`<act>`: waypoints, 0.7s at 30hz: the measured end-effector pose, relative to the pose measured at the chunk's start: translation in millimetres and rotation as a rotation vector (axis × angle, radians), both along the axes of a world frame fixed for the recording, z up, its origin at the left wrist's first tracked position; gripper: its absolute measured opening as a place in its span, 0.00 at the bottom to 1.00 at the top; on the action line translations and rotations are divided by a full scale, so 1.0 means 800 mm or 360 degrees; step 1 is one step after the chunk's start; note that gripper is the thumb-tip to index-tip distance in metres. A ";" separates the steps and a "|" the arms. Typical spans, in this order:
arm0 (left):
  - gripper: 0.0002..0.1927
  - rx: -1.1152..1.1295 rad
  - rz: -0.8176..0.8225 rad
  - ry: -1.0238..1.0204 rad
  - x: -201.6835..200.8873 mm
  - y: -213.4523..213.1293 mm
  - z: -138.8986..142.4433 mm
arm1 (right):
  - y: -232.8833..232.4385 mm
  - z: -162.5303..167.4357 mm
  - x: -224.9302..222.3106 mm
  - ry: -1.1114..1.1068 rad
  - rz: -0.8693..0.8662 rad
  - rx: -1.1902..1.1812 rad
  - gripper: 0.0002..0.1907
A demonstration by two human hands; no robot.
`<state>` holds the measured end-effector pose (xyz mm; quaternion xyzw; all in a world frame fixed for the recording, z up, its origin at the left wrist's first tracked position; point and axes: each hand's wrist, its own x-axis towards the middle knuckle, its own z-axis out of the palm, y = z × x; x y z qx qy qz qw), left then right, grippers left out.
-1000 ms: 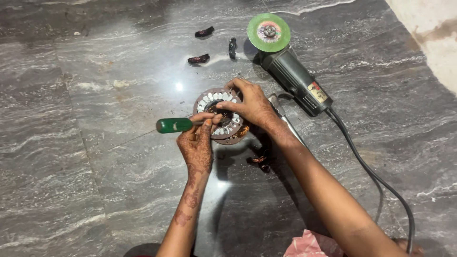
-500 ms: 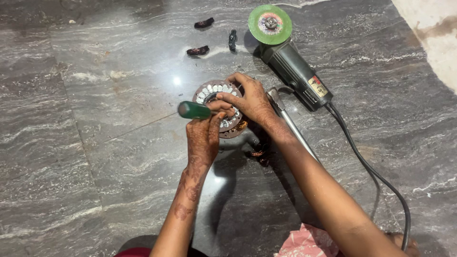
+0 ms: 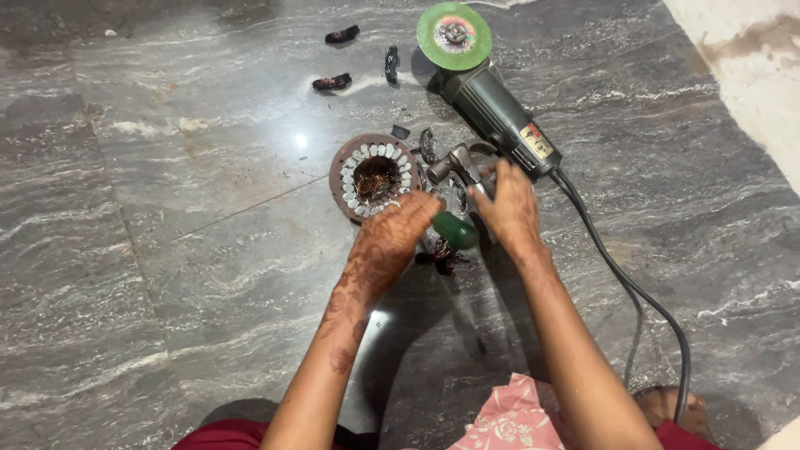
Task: The person sits on the floor dismantling an electric motor armature. They hold the motor with one hand, use a green-handled screwdriver to pry at the copper windings, and swing a claw hammer to break and knock the burnt windings and debris loose, with an angle grinder lying beside them.
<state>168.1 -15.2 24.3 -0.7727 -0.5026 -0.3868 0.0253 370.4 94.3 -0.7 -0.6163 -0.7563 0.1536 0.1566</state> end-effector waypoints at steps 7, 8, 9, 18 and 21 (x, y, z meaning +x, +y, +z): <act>0.16 -0.0443 -0.0224 0.0145 0.003 -0.010 0.006 | -0.025 -0.050 0.040 -0.0216 -0.0029 -0.0140 0.21; 0.17 -0.0410 -0.0211 0.0147 0.003 -0.009 0.007 | -0.023 -0.052 0.041 -0.0334 0.0017 -0.0083 0.21; 0.17 -0.0378 -0.0197 0.0147 0.003 -0.008 0.006 | -0.022 -0.052 0.042 -0.0141 -0.0062 -0.0323 0.20; 0.18 -0.0850 0.0106 -0.0365 0.006 0.005 -0.004 | -0.060 0.004 0.019 0.1416 -0.0395 -0.1038 0.15; 0.18 -0.0709 0.0143 -0.0500 -0.002 0.004 0.002 | -0.080 0.046 0.018 0.1471 -0.0260 -0.0677 0.13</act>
